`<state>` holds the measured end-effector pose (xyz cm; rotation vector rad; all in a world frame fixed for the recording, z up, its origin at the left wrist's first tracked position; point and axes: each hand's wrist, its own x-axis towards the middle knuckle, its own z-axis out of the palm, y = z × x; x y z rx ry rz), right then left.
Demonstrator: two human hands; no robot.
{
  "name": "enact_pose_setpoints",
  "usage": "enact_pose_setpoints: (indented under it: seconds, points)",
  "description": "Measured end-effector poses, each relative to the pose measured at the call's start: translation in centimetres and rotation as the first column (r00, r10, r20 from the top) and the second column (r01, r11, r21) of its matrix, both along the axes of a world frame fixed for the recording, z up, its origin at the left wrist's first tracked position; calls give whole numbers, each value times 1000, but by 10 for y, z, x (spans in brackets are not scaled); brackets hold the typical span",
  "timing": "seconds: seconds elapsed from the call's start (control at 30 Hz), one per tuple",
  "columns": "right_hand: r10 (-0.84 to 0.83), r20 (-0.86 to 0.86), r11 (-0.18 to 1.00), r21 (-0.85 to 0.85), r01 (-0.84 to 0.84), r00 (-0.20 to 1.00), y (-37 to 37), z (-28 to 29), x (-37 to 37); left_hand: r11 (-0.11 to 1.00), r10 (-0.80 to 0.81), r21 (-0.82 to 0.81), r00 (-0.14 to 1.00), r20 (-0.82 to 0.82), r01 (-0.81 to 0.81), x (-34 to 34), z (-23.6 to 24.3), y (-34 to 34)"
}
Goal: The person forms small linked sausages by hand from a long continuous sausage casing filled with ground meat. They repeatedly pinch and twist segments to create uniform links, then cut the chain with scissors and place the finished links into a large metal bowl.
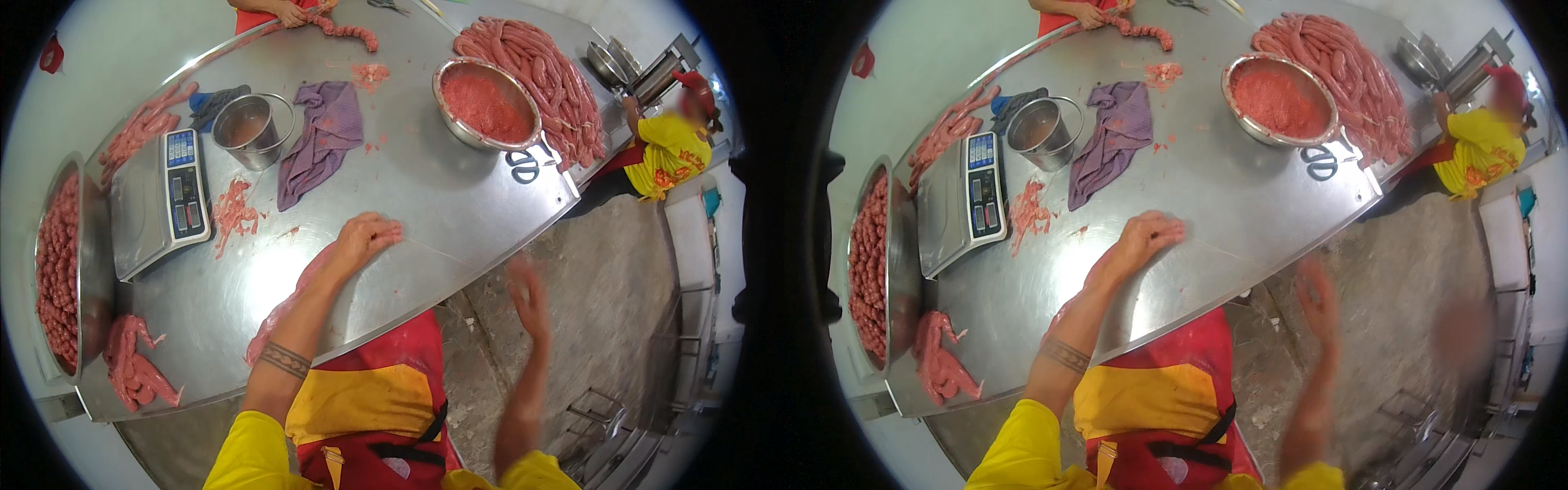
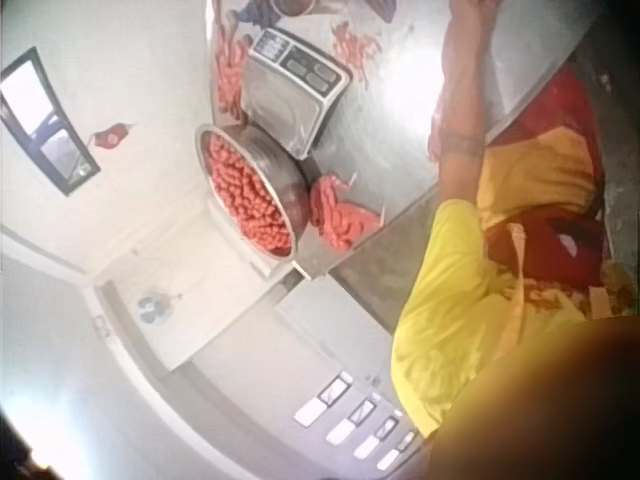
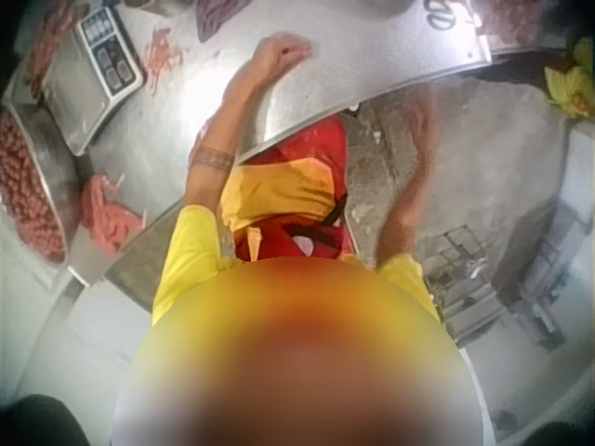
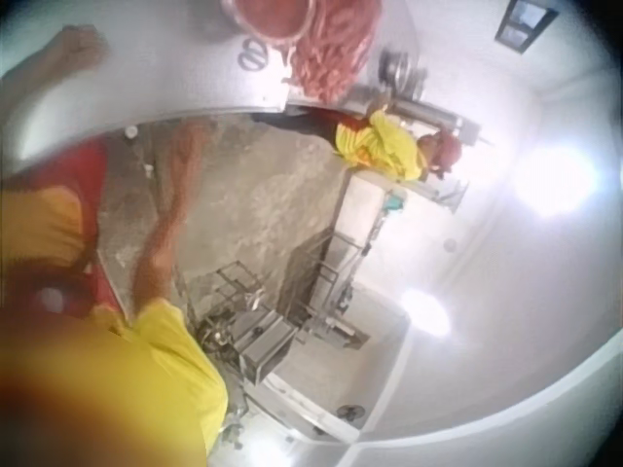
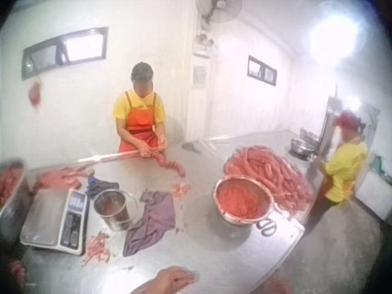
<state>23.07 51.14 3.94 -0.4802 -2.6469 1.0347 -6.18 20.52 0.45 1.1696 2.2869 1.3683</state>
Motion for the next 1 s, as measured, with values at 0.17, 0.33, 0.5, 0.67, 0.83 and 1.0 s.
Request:
enact_pose_setpoints:
  seconds: [0.17, 0.33, 0.5, 0.67, 0.83, 1.0]
  points:
    - [253, 285, 649, -759, 57, 925, 85, 14, 206, 998, 54, -7, 916, -398, -62, -5, -24, 18]
    - [-674, -336, 156, -935, -318, 657, 103, -27, 159, 984, -27, -143, 713, -701, -104, 6, -22, 9]
    - [-315, 490, 677, -485, 554, 813, 101, -38, -105, 970, 88, -217, 992, -90, -106, 2, -9, -19]
    - [356, 86, 708, 625, -329, 930, -119, -29, -230, 967, 240, 47, 955, 175, -252, 7, -25, -17]
    - [233, 102, 943, 218, -250, 967, -201, -5, -113, 957, 282, 59, 959, 14, -283, 2, -39, -12]
    - [-77, 615, 994, -18, 112, 785, -87, 80, 103, 937, 348, 34, 937, -31, -347, 12, -32, -11]
